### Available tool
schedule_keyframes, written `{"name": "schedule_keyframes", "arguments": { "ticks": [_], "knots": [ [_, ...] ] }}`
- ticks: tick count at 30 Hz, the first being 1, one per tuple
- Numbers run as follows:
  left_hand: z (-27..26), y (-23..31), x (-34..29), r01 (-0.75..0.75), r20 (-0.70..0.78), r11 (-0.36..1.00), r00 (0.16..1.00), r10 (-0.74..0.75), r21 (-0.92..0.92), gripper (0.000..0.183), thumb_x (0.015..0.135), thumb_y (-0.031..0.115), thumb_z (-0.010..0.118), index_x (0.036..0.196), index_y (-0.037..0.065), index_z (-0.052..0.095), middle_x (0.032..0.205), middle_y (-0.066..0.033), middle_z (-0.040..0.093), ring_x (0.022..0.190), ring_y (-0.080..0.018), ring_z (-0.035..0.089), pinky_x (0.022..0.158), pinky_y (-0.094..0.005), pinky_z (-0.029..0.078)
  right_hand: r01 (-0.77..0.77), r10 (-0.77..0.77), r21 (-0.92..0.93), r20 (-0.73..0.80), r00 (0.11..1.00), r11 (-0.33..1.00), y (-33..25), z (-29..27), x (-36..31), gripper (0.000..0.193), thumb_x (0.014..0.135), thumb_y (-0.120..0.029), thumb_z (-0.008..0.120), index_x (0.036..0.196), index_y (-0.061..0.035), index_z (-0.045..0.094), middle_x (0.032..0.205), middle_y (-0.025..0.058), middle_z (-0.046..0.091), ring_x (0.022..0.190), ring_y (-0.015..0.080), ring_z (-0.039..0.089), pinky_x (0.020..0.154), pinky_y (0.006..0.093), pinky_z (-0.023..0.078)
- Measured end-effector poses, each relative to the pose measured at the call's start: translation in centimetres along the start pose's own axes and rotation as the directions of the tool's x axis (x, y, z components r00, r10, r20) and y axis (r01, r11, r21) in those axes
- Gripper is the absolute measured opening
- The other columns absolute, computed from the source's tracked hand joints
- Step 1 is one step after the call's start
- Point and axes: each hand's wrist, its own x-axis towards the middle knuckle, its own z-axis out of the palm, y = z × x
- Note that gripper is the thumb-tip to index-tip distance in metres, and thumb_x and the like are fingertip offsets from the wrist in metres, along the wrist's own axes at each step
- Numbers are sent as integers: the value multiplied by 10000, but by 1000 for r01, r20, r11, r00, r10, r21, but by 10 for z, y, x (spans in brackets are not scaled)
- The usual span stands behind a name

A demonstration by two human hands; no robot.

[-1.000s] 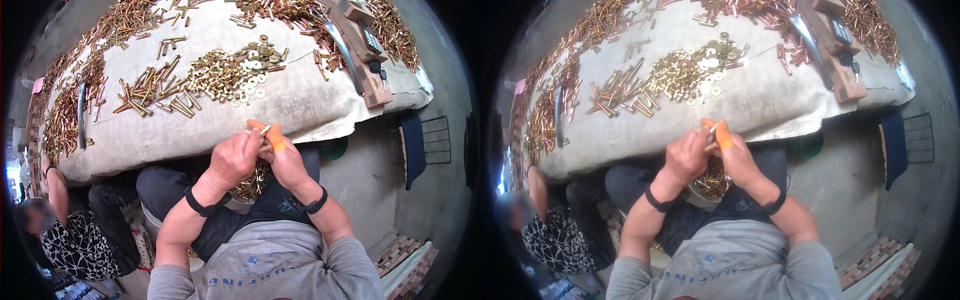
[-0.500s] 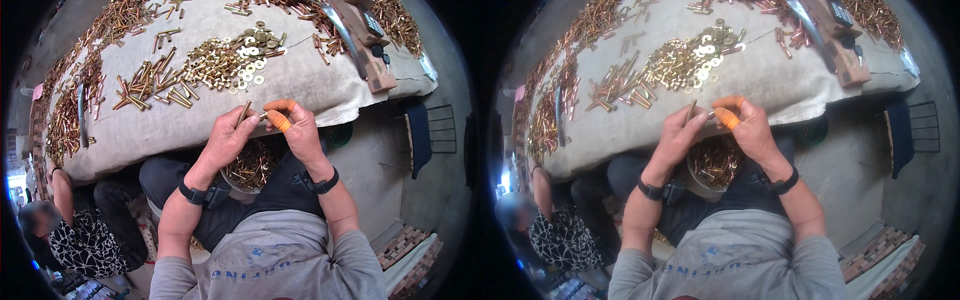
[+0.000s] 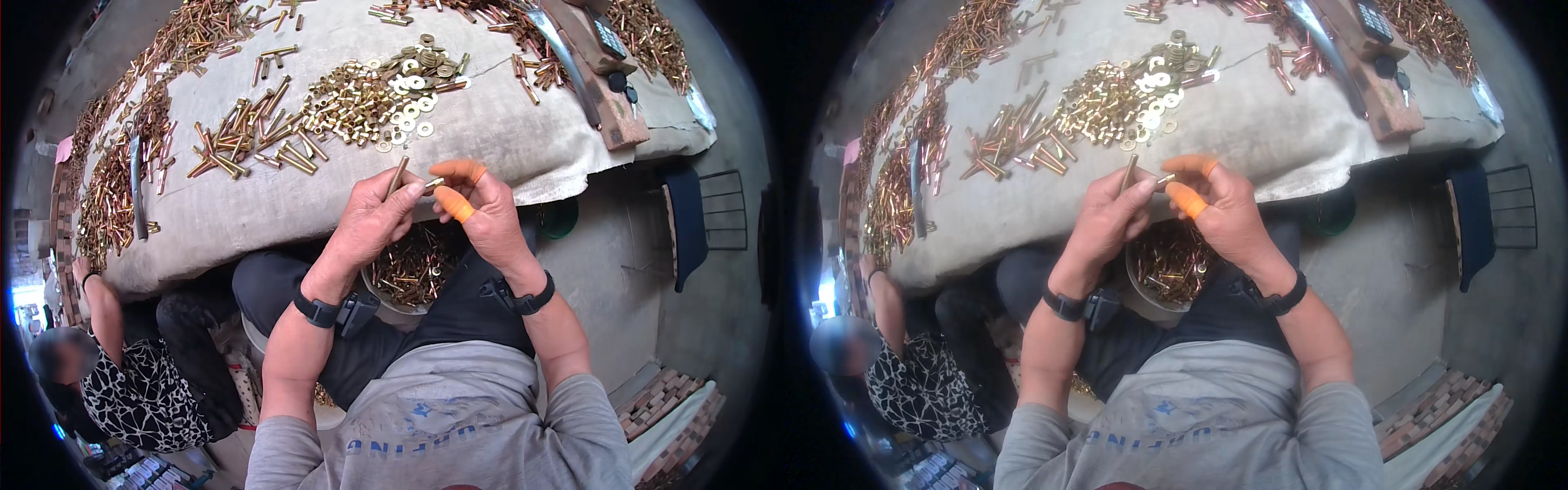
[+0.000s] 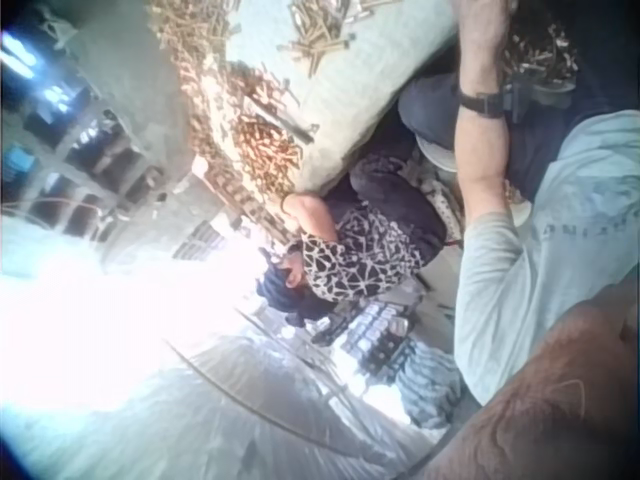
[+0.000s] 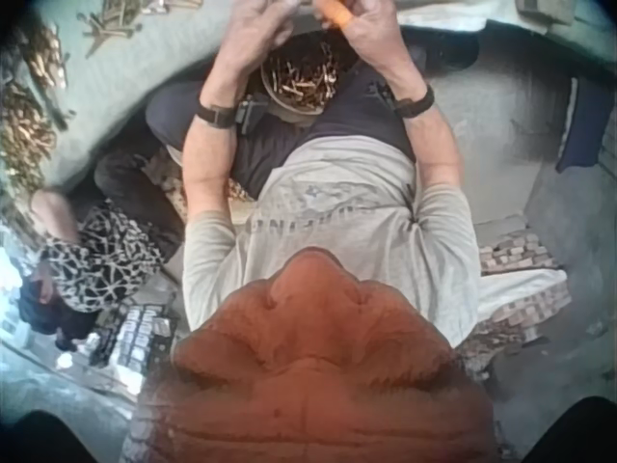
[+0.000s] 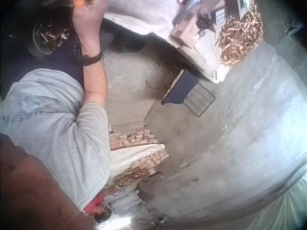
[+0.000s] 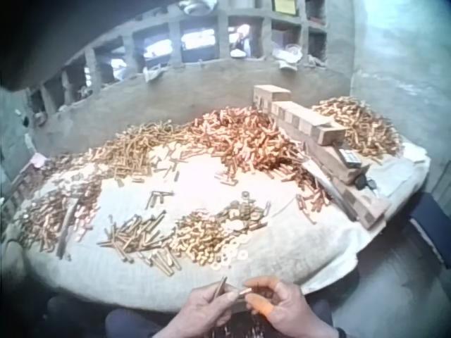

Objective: Placing metal washers onto long bolts at a workbench.

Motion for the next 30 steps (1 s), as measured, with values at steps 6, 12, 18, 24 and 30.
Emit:
{"name": "schedule_keyframes", "arguments": {
  "ticks": [6,12,18,24,30],
  "knots": [
    [4,5,-3,37,17,999,999,-38,39,205,1016,241,554,1042,41,595,721,25,560,532,-14,493,438,-180,372,6,-4,-147,13,1000,989,-1,-12,0,139,940,-106,648,1053,-25,632,844,8,642,754,51,577,660,200,476],
    [12,0,-6,-387,74,717,901,427,580,125,969,81,563,1008,-32,599,737,-76,568,691,-144,548,649,-298,461,55,-54,-319,11,998,946,5,-16,5,159,966,-193,632,934,-37,637,738,-36,548,603,35,486,550,204,422],
    [5,4,-8,-283,29,813,950,312,509,132,982,99,551,1000,-25,596,720,-43,541,663,-108,487,619,-273,436,19,-18,-36,25,1000,999,-11,-7,7,141,950,-113,636,997,19,633,820,24,635,783,73,594,704,221,506],
    [4,7,-6,-301,47,809,946,322,505,117,976,82,544,1002,-19,598,723,-69,564,657,-142,536,621,-286,447,22,-13,-125,77,997,992,-7,-11,9,178,955,-172,652,961,5,637,820,27,636,680,83,603,634,223,514],
    [8,2,-11,-410,115,685,894,433,603,112,935,10,557,1028,-11,614,799,-180,622,706,-304,630,650,-340,485,-206,269,-223,309,912,953,-13,-34,13,321,1000,-311,574,887,-17,632,730,18,615,640,83,602,548,236,471]
  ]
}}
